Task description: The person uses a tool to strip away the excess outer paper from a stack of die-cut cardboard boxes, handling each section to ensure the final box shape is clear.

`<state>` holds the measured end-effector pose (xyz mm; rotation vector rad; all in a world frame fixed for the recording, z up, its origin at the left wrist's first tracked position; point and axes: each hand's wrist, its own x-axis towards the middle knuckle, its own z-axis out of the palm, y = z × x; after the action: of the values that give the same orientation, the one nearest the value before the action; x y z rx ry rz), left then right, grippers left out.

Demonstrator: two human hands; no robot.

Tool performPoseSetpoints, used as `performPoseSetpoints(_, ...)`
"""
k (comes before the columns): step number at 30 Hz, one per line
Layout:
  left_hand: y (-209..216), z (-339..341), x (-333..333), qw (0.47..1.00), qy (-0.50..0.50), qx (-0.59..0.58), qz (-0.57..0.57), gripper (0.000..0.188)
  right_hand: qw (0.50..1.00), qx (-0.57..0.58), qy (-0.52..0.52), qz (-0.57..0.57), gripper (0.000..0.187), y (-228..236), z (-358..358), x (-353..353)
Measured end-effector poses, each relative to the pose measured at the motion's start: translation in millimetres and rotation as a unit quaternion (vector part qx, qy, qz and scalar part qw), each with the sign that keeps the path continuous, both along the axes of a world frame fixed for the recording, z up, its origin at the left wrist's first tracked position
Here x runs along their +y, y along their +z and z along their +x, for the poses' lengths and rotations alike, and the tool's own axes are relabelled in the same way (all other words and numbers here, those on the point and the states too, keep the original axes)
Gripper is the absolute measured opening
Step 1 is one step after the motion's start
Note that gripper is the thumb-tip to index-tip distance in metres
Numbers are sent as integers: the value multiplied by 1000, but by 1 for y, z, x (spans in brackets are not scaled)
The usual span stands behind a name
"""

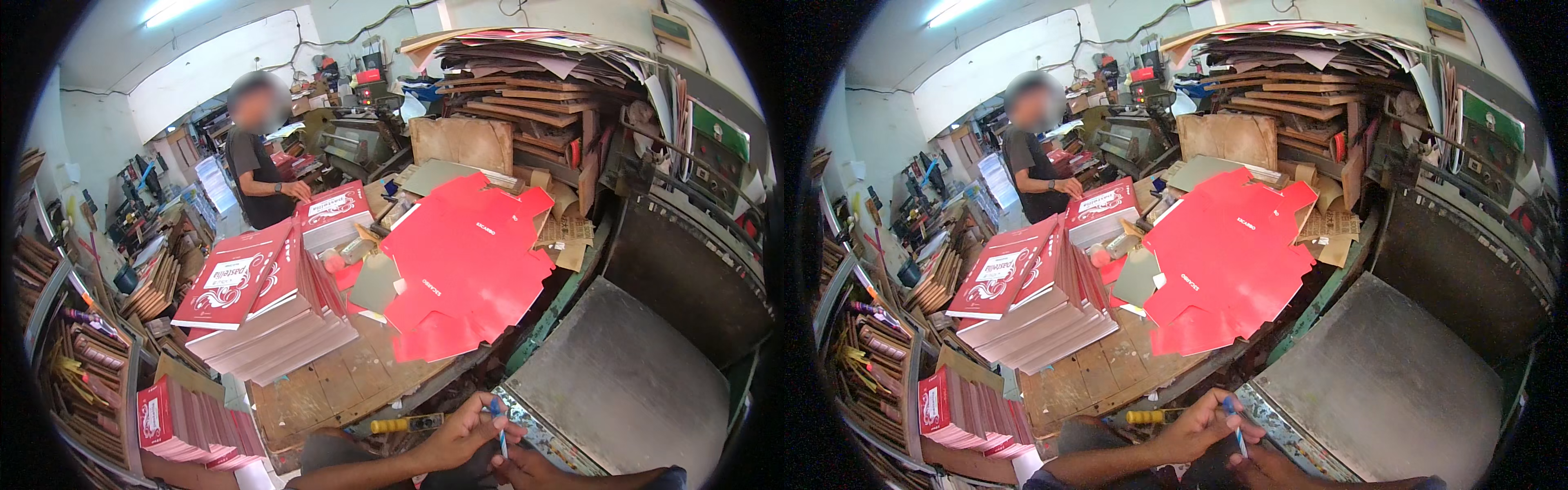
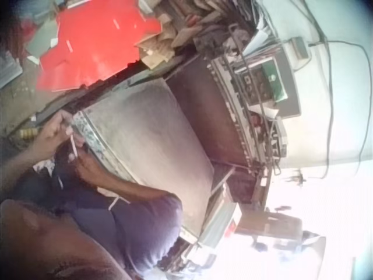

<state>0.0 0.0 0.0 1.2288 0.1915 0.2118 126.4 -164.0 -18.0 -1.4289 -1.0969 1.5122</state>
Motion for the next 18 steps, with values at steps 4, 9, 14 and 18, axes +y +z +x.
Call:
performPoseSetpoints(4, 12, -6, 0, 997, -57, -39, -47, 36, 996, 2, -29, 82, 31, -4, -4, -7)
performPoseSetpoints(9, 7, -6, 0, 999, -30, -38, 11, 31, 995, 15, 16, 93, 37, -8, 1, -10)
performPoseSetpoints(14, -15, 2, 15, 999, -12, 36, -15, 28, 998, -28, 44, 17, 44, -11, 2, -9)
performPoseSetpoints(18, -14, 2, 24, 997, -31, 4, -74, 28, 999, -31, 30, 34, 45, 2, 6, 3)
